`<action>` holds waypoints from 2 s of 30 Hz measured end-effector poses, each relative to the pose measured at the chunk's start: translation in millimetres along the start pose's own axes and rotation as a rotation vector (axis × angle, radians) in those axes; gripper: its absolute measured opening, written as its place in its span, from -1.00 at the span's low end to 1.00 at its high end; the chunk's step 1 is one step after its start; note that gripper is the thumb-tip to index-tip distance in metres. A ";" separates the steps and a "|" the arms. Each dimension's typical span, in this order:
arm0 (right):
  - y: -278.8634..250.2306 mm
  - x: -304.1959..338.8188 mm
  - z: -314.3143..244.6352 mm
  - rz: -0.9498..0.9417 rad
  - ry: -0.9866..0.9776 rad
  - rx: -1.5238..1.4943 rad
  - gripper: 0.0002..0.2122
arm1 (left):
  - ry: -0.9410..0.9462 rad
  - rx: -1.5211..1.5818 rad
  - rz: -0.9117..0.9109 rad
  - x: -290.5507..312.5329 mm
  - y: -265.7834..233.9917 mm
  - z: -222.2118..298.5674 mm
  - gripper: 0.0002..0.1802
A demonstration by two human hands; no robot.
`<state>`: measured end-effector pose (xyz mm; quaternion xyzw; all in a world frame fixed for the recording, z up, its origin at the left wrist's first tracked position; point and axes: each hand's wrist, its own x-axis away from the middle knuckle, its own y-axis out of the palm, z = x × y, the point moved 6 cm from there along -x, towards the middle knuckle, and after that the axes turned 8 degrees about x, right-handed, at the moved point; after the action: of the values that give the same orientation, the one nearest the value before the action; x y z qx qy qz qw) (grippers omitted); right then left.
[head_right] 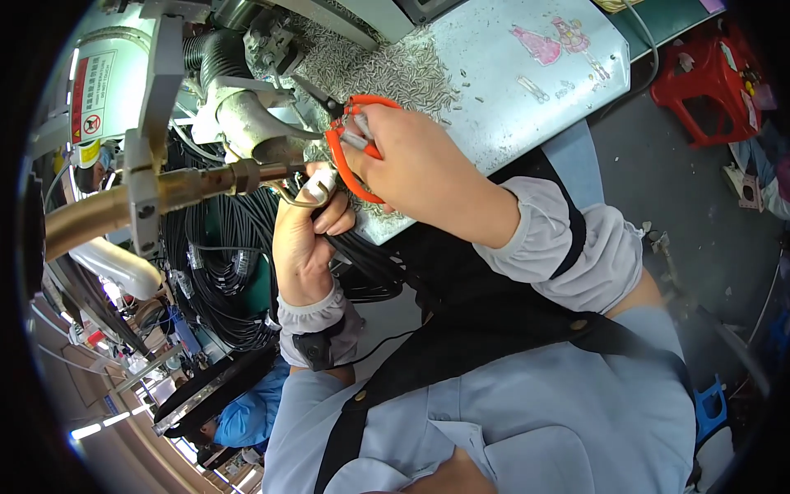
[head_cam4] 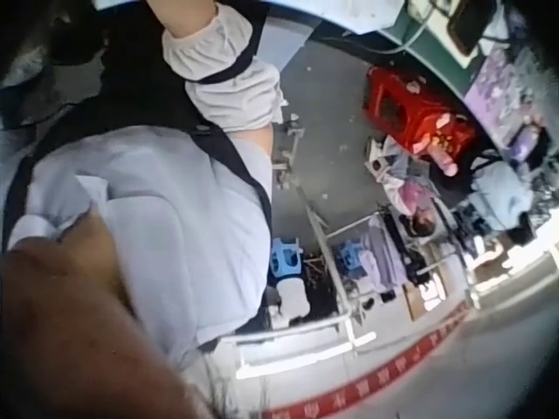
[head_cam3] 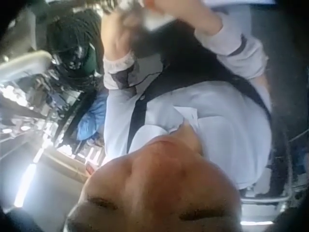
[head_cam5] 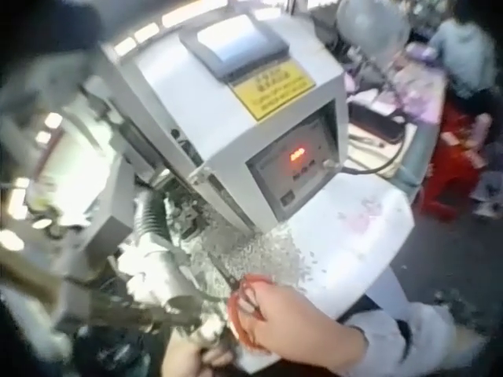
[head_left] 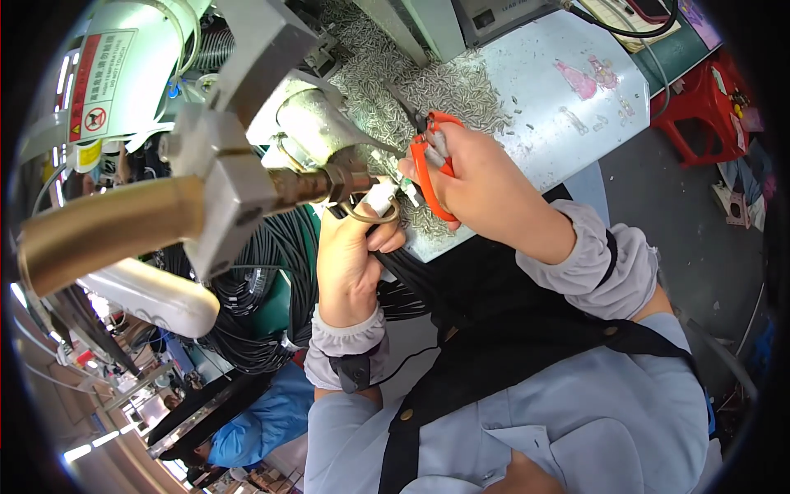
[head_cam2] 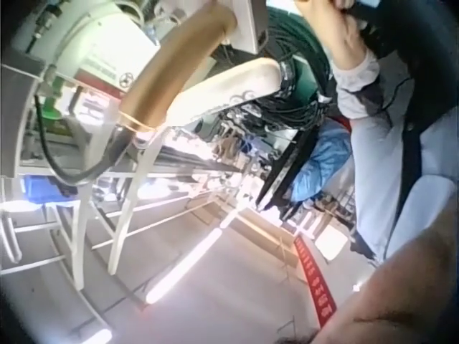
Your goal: The person picks up a bundle of wires, cuts the plastic tie with shears, and then trims the ends of a smaller group of wires one by one.
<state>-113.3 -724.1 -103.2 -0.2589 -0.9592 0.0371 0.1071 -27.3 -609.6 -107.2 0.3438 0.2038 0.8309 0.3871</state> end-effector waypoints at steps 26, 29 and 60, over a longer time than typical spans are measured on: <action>-1.5 34.0 1.5 -0.172 0.065 -0.371 -0.89 | -0.029 0.162 0.020 34.7 11.5 -13.9 -0.84; -32.3 41.5 -2.6 0.237 -0.179 0.154 -0.87 | 0.157 -0.132 0.115 50.1 18.6 -12.2 -0.89; -21.8 63.5 -9.6 -0.345 0.111 -0.413 -0.85 | 0.367 -0.316 0.043 67.4 31.6 -21.4 -0.76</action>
<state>-175.3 -710.8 -79.2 -0.1099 -0.9690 -0.1923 0.1092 -90.1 -577.8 -74.8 0.1266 0.1308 0.9090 0.3749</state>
